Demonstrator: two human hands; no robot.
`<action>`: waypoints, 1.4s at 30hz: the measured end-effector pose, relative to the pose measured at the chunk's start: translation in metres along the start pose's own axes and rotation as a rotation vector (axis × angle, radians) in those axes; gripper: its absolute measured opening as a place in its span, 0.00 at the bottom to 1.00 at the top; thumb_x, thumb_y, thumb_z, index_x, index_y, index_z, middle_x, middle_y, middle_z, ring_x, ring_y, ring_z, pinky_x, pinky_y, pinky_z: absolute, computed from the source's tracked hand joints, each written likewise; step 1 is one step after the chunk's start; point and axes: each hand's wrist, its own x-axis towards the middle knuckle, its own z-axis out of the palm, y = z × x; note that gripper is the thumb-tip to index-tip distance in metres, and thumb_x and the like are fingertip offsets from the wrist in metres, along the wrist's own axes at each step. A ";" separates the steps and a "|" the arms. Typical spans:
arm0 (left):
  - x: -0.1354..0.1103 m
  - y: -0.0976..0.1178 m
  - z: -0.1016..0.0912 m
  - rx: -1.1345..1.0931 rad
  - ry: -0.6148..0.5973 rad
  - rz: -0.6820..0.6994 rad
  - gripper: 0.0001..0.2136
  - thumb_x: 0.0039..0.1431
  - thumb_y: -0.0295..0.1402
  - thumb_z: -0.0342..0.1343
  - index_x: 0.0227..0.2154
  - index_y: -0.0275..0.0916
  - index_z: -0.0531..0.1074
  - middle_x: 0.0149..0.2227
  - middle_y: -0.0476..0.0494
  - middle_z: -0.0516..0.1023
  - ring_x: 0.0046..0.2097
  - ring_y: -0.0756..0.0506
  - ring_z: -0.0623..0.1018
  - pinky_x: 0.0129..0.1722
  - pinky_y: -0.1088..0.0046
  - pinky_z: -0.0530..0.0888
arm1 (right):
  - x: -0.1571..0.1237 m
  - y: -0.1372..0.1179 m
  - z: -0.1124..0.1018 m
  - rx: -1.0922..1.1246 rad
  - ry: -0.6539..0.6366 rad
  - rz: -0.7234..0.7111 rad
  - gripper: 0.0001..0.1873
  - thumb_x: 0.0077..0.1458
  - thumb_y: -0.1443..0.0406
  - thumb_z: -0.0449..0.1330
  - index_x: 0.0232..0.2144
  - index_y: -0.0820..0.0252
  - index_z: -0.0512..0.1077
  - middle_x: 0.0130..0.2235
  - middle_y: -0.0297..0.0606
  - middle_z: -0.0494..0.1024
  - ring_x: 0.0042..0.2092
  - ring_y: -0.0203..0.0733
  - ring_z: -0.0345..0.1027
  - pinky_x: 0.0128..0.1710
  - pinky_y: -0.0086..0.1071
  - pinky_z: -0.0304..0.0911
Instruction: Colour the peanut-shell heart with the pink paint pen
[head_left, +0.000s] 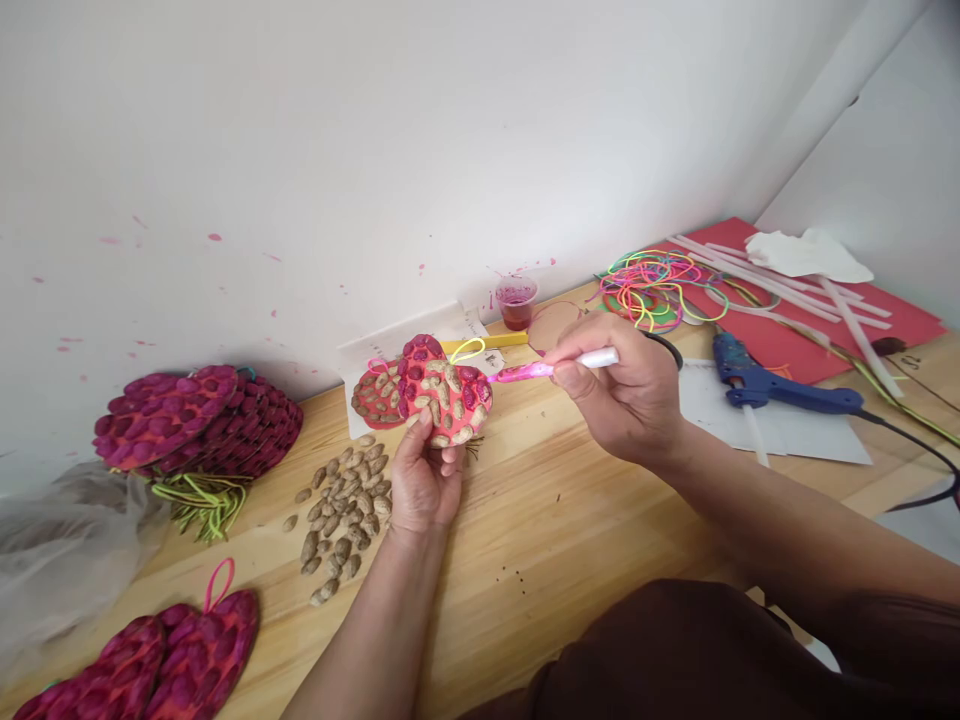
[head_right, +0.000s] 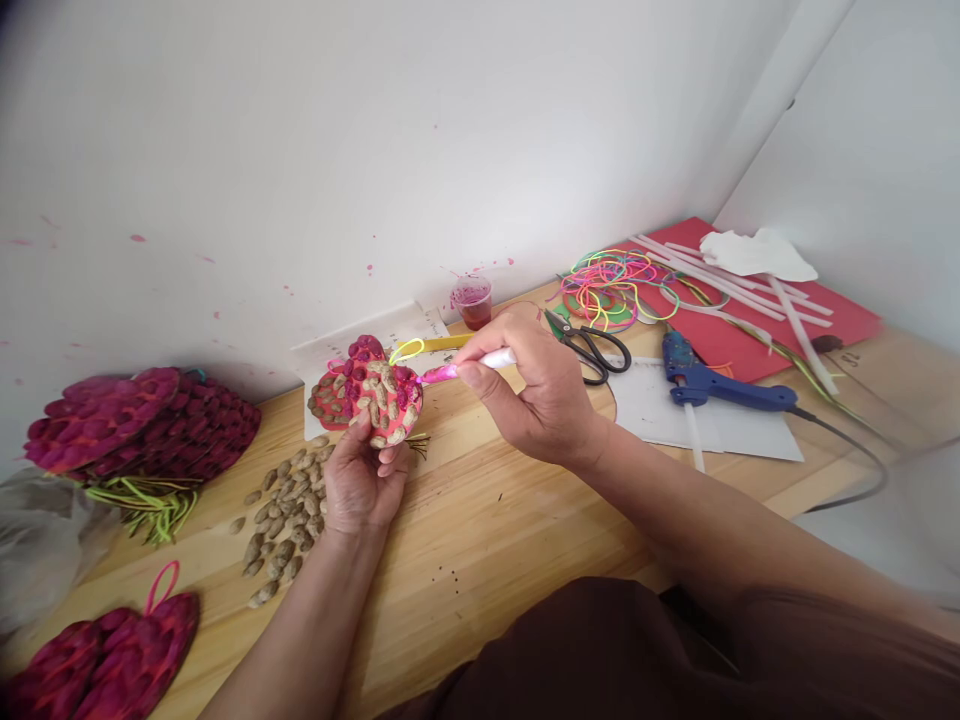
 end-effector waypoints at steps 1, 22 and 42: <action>0.000 0.000 0.000 -0.006 0.005 0.000 0.14 0.47 0.29 0.70 0.25 0.38 0.67 0.18 0.57 0.67 0.15 0.57 0.63 0.12 0.85 0.56 | 0.000 -0.001 0.000 -0.003 -0.008 -0.010 0.02 0.64 0.65 0.62 0.40 0.54 0.75 0.35 0.36 0.79 0.36 0.42 0.72 0.38 0.40 0.63; -0.001 0.000 0.003 0.005 0.022 0.004 0.15 0.42 0.28 0.71 0.24 0.37 0.68 0.18 0.57 0.69 0.15 0.58 0.63 0.11 0.85 0.56 | 0.002 -0.004 -0.001 -0.001 -0.027 0.029 0.02 0.65 0.63 0.62 0.38 0.55 0.74 0.34 0.37 0.79 0.35 0.41 0.71 0.38 0.40 0.63; -0.001 0.000 0.002 0.037 -0.005 0.018 0.18 0.40 0.31 0.74 0.23 0.37 0.66 0.18 0.57 0.67 0.15 0.58 0.63 0.12 0.85 0.56 | 0.003 -0.003 -0.001 -0.010 -0.022 -0.009 0.03 0.63 0.62 0.63 0.38 0.53 0.74 0.34 0.36 0.79 0.34 0.42 0.71 0.37 0.40 0.63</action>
